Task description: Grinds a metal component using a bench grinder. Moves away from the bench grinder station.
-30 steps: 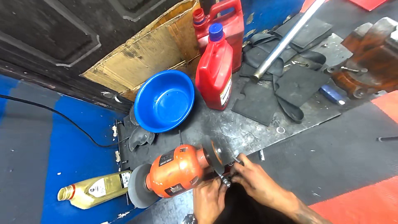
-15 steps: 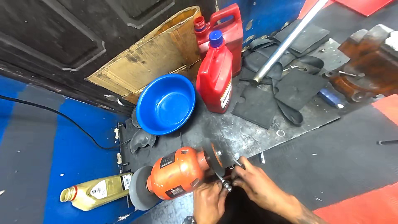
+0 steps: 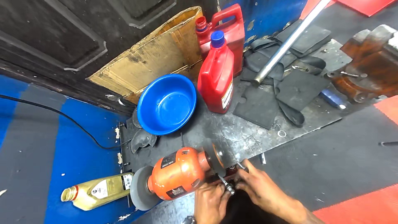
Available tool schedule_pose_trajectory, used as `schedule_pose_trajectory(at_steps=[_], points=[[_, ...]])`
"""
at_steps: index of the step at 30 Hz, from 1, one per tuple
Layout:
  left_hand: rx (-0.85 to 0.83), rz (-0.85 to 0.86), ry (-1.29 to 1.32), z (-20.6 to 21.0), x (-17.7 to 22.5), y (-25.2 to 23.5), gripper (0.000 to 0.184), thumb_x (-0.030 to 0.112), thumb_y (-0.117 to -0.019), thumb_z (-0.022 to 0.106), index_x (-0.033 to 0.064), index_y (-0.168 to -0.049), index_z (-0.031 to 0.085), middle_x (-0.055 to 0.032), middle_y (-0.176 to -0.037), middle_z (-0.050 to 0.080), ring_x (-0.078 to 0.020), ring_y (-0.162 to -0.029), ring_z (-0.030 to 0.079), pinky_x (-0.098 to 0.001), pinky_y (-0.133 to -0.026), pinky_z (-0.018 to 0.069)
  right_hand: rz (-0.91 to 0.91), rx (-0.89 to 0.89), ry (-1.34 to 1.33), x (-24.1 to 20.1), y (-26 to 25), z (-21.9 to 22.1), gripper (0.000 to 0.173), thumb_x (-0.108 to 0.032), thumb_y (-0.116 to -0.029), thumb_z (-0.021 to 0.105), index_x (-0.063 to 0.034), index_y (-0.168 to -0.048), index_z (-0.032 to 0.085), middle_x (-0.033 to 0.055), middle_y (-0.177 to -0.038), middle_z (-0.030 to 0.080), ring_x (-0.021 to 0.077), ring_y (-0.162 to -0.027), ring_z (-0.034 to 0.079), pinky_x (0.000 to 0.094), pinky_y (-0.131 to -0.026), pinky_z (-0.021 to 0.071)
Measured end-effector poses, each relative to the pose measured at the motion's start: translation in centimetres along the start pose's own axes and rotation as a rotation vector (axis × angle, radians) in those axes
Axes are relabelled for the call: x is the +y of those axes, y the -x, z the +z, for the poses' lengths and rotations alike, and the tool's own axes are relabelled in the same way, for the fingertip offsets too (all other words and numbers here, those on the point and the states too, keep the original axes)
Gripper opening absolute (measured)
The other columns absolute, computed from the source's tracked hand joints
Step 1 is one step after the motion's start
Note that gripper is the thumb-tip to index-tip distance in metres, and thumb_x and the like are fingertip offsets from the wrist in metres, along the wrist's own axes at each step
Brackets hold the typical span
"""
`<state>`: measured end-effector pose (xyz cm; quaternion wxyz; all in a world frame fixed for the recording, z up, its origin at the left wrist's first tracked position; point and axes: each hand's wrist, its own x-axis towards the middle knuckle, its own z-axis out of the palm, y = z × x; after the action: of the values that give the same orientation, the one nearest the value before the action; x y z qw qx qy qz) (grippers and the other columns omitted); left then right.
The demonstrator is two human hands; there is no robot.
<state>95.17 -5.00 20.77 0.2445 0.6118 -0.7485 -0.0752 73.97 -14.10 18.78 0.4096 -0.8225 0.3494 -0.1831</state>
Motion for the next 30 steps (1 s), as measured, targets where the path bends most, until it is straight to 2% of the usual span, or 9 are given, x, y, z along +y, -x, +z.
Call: schedule_pose_trajectory(at_steps=[30], points=[[-0.009,0.001,0.054,0.04,-0.09,0.04,0.041,0.037,-0.1019,0.053,0.0142,-0.070,0.064,0.0023,-0.056,0.058,-0.0109,-0.053,0.058,-0.0302,-0.058,0.0493,-0.028,0.011,0.015,-0.03,0.30,-0.27,0.018,-0.033,-0.0995,0.063,-0.0157,-0.101,0.066,0.0114,-0.110,0.058,0.0202,-0.077,0.065,0.0375,-0.063,0.0586]])
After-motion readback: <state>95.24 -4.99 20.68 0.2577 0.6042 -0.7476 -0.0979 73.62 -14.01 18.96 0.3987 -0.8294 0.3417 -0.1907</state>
